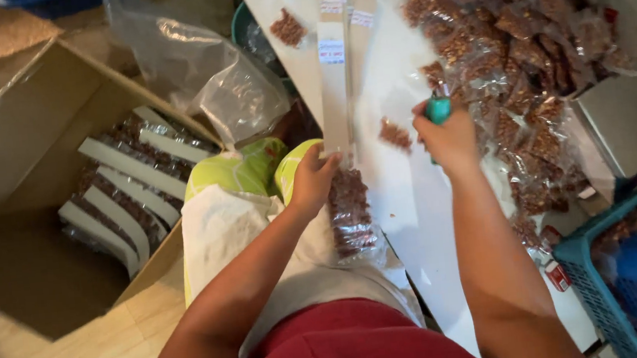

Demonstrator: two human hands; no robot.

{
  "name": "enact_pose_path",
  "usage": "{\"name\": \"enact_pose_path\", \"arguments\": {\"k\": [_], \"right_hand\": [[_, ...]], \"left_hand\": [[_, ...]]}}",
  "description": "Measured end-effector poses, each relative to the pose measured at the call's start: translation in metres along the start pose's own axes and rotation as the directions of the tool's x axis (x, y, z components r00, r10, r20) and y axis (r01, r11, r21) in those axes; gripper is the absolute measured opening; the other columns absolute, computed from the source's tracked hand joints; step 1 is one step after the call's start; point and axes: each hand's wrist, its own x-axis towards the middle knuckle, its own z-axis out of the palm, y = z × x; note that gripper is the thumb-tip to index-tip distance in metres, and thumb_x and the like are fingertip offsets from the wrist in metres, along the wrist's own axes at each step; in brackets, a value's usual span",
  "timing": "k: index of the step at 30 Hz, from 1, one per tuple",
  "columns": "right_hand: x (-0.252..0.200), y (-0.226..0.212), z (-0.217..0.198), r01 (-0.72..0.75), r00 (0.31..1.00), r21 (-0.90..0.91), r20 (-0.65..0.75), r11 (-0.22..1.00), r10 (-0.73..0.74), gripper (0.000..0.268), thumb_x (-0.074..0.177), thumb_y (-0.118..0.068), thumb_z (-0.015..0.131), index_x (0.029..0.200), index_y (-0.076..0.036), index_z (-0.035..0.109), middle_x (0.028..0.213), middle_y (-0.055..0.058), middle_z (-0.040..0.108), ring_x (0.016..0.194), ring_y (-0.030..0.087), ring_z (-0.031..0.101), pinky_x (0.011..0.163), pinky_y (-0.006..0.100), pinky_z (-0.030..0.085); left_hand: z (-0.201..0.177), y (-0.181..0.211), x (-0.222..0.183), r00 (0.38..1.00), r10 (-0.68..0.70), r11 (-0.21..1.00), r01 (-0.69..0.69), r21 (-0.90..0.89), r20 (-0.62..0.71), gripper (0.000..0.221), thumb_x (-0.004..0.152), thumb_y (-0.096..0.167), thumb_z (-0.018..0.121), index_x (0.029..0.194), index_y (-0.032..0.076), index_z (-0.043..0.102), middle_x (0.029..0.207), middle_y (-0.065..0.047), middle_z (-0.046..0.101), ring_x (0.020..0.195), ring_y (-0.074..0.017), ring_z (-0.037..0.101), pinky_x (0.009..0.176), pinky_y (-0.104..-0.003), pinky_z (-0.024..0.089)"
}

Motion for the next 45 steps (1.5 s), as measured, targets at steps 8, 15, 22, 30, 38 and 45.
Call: {"name": "enact_pose_path", "arguments": {"k": [8, 15, 22, 30, 38, 45], "right_hand": [[-0.040, -0.028, 0.028, -0.244, 0.906, 0.365, 0.416, 0.899, 0.076, 0.019, 0.083, -0.006, 0.078, 0.100, 0.001, 0.073, 0.062, 0.014, 0.066, 0.052, 0.020, 0.067, 0.049, 0.030, 0.058], [-0.036, -0.038, 0.028, -0.241, 0.947, 0.343, 0.288, 0.908, 0.143, 0.017, 0.084, -0.013, 0.080, 0.097, -0.005, 0.074, 0.068, 0.010, 0.069, 0.059, 0.020, 0.071, 0.053, 0.032, 0.059], [0.007, -0.059, 0.047, -0.262, 0.880, 0.835, 0.000, 0.484, 0.476, 0.029, 0.081, -0.037, 0.076, 0.091, -0.011, 0.070, 0.079, 0.009, 0.065, 0.070, 0.023, 0.066, 0.067, 0.039, 0.055], [0.012, -0.040, 0.087, -0.225, 0.842, 0.970, 0.146, 0.092, 0.519, 0.029, 0.079, -0.050, 0.073, 0.078, -0.024, 0.061, 0.069, -0.005, 0.050, 0.066, 0.012, 0.058, 0.063, 0.026, 0.046], [0.074, 0.044, 0.059, -0.194, 0.965, -0.574, 0.032, 0.796, 0.258, 0.074, 0.084, -0.047, 0.083, 0.136, -0.010, 0.046, 0.133, 0.021, 0.059, 0.120, 0.044, 0.065, 0.095, 0.065, 0.054], [0.057, 0.050, 0.020, 0.015, 0.970, -0.532, -0.196, 0.847, -0.141, 0.037, 0.080, -0.036, 0.076, 0.111, -0.017, 0.071, 0.090, 0.012, 0.072, 0.088, 0.037, 0.073, 0.074, 0.051, 0.059]], "left_hand": [[0.013, -0.005, 0.004, 0.997, -0.018, 0.879, 0.051, -0.473, 0.074, 0.024, 0.105, 0.032, 0.059, 0.105, 0.013, 0.072, 0.069, -0.004, 0.059, 0.056, -0.0162, 0.060, 0.045, -0.027, 0.051], [0.003, 0.049, -0.042, 0.967, 0.247, 0.965, -0.239, -0.107, 0.065, 0.039, 0.106, 0.038, 0.058, 0.137, 0.016, 0.067, 0.131, -0.015, 0.070, 0.132, -0.0294, 0.059, 0.115, -0.047, 0.044], [0.013, 0.068, -0.059, 0.938, 0.341, 0.940, -0.342, 0.002, 0.057, 0.038, 0.107, 0.030, 0.056, 0.143, 0.024, 0.061, 0.135, -0.009, 0.069, 0.129, -0.0339, 0.061, 0.113, -0.048, 0.048], [0.010, 0.103, -0.080, 0.962, 0.256, 0.954, -0.267, 0.138, 0.092, 0.043, 0.103, 0.033, 0.054, 0.147, 0.033, 0.055, 0.126, -0.018, 0.073, 0.123, -0.0392, 0.065, 0.108, -0.049, 0.052], [0.023, 0.016, 0.000, 0.979, -0.190, 0.970, 0.176, -0.166, -0.073, 0.039, 0.090, 0.027, 0.065, 0.127, 0.018, 0.074, 0.119, -0.010, 0.074, 0.117, -0.0294, 0.068, 0.106, -0.047, 0.051], [0.009, 0.007, 0.022, 0.995, -0.102, 0.995, 0.102, 0.018, -0.019, 0.041, 0.090, 0.045, 0.074, 0.121, 0.019, 0.070, 0.097, -0.011, 0.077, 0.098, -0.0257, 0.074, 0.089, -0.044, 0.058]]}}
